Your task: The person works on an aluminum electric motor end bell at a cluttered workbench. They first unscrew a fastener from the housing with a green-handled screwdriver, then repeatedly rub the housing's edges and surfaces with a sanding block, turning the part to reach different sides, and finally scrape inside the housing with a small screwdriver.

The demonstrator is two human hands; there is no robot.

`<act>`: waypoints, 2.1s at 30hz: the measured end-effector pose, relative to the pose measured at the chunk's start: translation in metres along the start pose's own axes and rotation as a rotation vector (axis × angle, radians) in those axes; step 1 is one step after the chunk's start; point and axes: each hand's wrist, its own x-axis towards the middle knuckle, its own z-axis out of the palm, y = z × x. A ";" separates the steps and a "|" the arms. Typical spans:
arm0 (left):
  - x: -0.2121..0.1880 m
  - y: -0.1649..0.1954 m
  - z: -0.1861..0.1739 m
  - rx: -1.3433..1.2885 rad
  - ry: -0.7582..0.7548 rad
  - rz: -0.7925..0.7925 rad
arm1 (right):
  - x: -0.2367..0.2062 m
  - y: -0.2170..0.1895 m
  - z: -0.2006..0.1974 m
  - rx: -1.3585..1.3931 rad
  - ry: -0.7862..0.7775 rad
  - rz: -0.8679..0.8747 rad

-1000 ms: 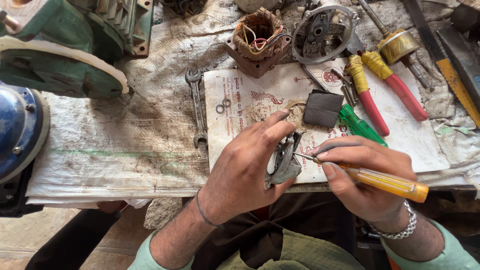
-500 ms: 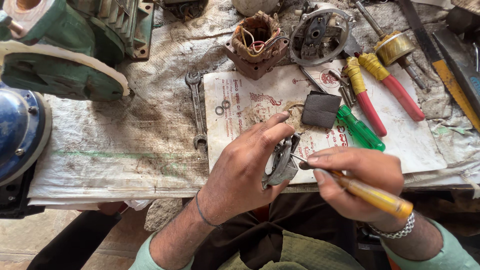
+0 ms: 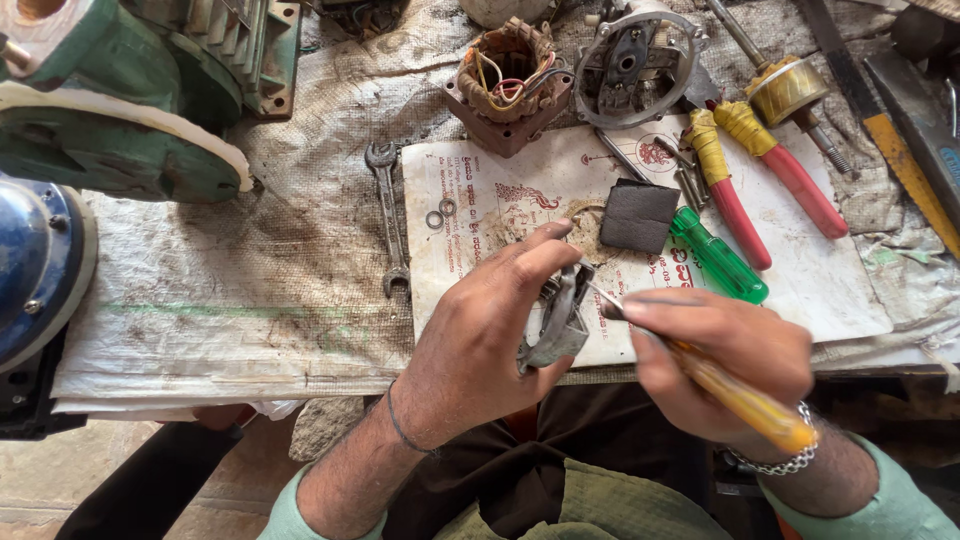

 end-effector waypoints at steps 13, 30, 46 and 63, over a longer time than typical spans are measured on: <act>-0.003 -0.002 -0.005 -0.134 -0.031 -0.077 | 0.004 0.004 0.000 0.053 -0.099 -0.123; 0.002 0.006 -0.011 -0.309 -0.046 -0.317 | 0.002 0.006 0.000 0.015 -0.081 -0.076; 0.005 0.010 -0.011 -0.310 -0.080 -0.395 | 0.001 0.011 0.002 0.036 -0.121 -0.031; 0.004 0.007 -0.009 -0.332 -0.041 -0.380 | 0.002 0.012 0.001 0.022 -0.121 -0.058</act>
